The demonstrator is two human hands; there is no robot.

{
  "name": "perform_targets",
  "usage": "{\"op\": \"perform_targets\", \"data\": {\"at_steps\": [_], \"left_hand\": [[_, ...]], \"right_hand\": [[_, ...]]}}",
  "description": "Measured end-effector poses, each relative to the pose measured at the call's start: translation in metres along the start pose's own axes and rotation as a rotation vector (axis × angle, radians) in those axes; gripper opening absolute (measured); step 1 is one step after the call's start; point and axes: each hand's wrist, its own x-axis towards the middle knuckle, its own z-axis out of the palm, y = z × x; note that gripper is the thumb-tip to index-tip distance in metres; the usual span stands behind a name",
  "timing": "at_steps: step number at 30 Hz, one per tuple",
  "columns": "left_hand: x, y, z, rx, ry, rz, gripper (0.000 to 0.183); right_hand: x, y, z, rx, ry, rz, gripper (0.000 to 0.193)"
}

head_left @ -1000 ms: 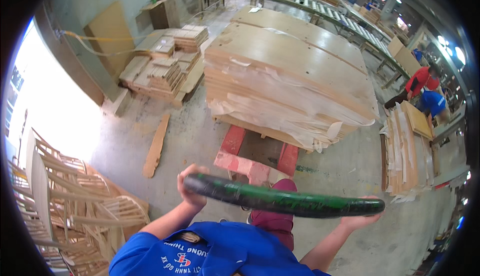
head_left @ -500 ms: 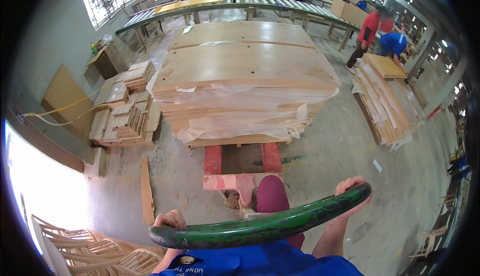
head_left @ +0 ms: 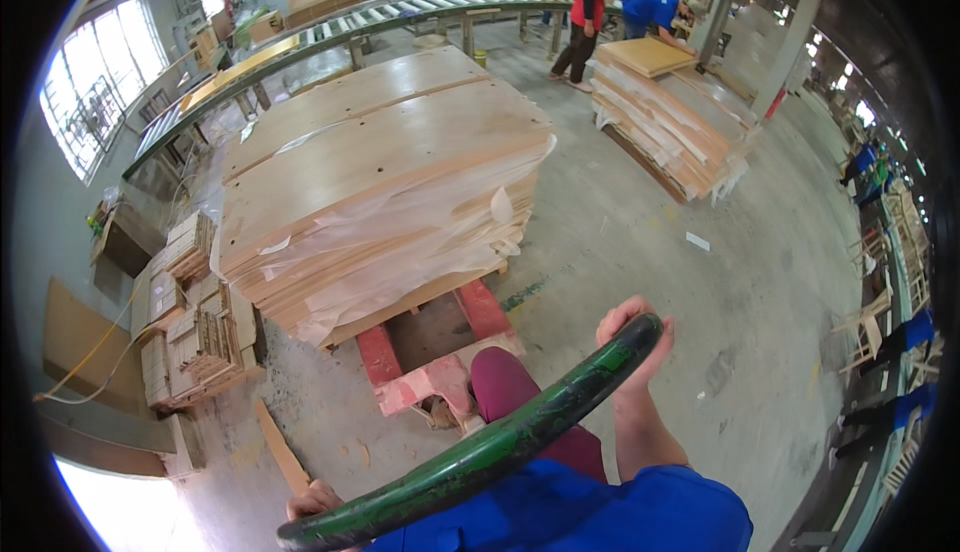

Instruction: The person uses a manual pallet jack to move stacks of wooden boards and plastic-wrapped materials across a factory floor. They navigate around other workers and equipment, then remove plastic wrapping from a stack of boards.

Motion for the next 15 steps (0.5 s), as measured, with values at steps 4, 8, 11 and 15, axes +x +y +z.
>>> {"op": "perform_targets", "data": {"at_steps": [4,8,11,15], "left_hand": [[0.009,0.001,-0.014,-0.054,-0.616,0.109,0.028],[0.004,0.005,-0.026,0.055,-0.653,0.075,0.037],[-0.004,0.010,-0.030,0.045,-0.636,-0.012,0.042],[-0.007,0.015,-0.038,0.082,-0.532,-0.099,0.052]], "right_hand": [[-0.008,-0.015,-0.008,0.101,-0.018,0.030,0.063],[-0.017,-0.020,-0.017,0.017,0.098,0.043,0.061],[-0.030,-0.019,-0.023,-0.054,0.089,0.048,0.063],[-0.049,-0.027,-0.030,-0.002,0.057,0.063,0.062]]}}
